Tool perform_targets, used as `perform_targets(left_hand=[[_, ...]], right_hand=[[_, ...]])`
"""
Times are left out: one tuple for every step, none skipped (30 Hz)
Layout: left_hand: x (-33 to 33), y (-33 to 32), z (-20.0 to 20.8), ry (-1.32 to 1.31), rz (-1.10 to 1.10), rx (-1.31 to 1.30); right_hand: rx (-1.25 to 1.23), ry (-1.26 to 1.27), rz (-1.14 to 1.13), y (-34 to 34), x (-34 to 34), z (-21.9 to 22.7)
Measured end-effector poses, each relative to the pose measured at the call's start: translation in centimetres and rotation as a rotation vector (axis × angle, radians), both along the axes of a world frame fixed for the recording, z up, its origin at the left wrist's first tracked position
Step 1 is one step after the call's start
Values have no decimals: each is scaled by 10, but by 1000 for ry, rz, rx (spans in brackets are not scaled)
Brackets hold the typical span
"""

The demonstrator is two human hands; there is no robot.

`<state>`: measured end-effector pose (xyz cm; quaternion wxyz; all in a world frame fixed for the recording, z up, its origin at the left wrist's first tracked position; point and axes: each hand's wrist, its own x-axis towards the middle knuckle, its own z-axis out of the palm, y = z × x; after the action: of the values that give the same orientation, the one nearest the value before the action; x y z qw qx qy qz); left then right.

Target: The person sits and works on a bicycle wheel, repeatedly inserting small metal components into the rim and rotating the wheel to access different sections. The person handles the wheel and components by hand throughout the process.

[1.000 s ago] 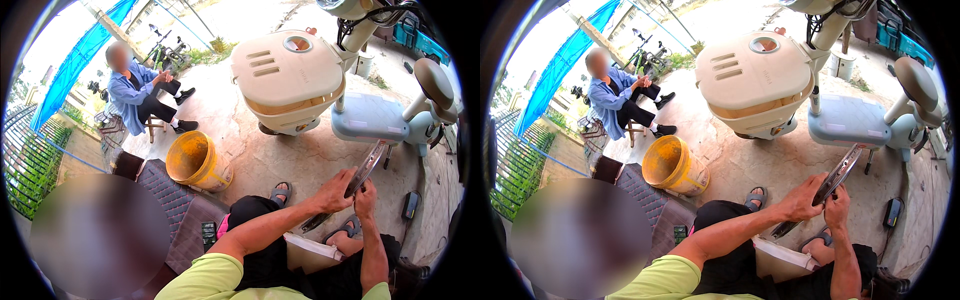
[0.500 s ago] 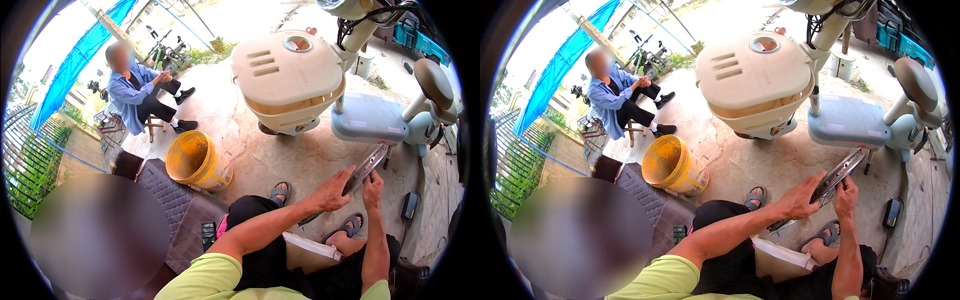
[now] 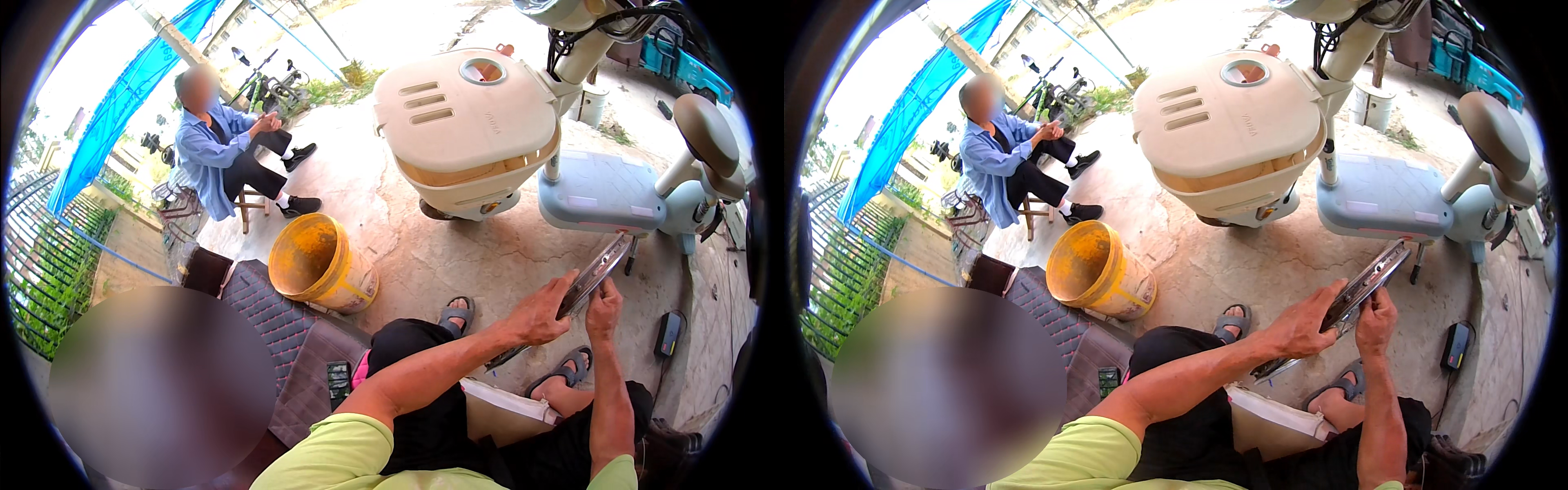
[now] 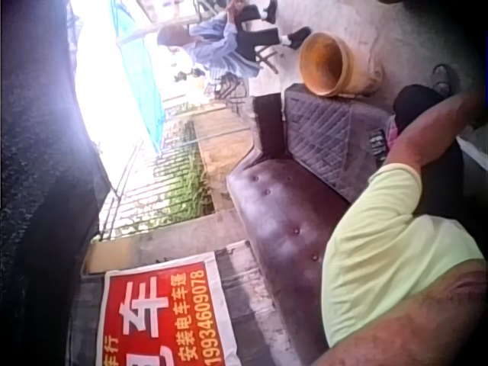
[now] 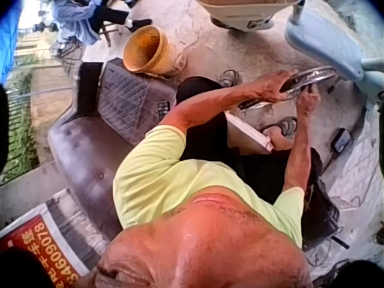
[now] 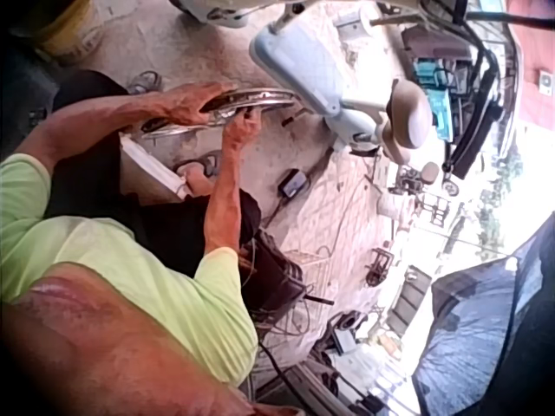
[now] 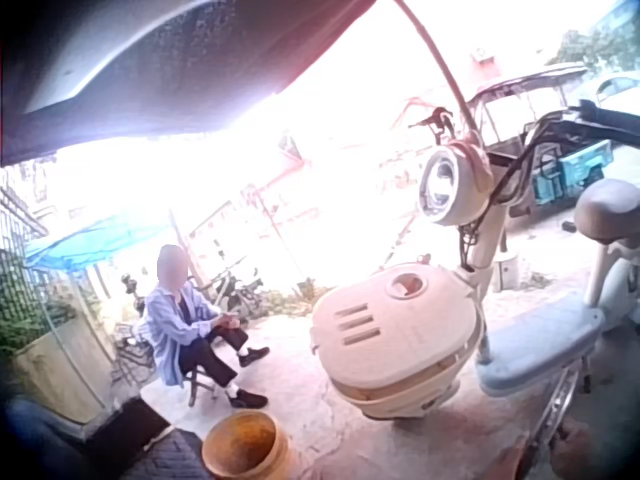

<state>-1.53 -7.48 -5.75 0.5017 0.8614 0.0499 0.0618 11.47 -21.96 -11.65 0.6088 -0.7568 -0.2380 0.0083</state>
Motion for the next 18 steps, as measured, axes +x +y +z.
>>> perform_targets(left_hand=[[0, 0, -1, -6, 0, 5], [0, 0, 0, 2, 2, 3], [0, 0, 1, 10, 5, 2], [-1, 0, 2, 18, 7, 0], [-1, 0, 5, 35, 8, 1], [0, 0, 9, 53, 8, 2], [0, 0, 11, 70, 8, 2], [0, 1, 10, 45, 15, 13], [0, 3, 8, 19, 21, 23], [0, 4, 6, -6, 27, 34], [1, 4, 5, -27, 35, 42], [2, 4, 3, -48, 43, 50], [2, 4, 1, -69, 51, 59], [2, 4, 1, -70, 50, 65], [2, 5, 1, -71, 50, 72], [2, 5, 1, -72, 50, 79], [2, 5, 4, -44, 45, 68], [1, 5, 9, -16, 40, 56]], right_hand=[[-13, 11, 4, -1, 0, 1], [-26, 24, 9, -1, 0, 2], [-38, 38, 15, -1, 1, 3], [-28, 56, 32, -1, 0, 3], [-19, 72, 47, -1, -1, 4], [-11, 89, 63, -1, -2, 6], [-20, 84, 87, -2, -4, 8], [-28, 81, 116, -1, -7, 12], [-36, 77, 145, 0, -10, 16], [-43, 77, 169, 1, -14, 22], [-51, 78, 192, 2, -19, 28], [-59, 79, 215, 3, -22, 32], [-85, 63, 239, 2, -23, 31], [-112, 46, 262, 1, -24, 31], [-140, 29, 285, 0, -25, 31], [-135, 60, 298, -1, -24, 29], [-129, 91, 309, -2, -22, 27], [-124, 121, 321, -3, -20, 23]])
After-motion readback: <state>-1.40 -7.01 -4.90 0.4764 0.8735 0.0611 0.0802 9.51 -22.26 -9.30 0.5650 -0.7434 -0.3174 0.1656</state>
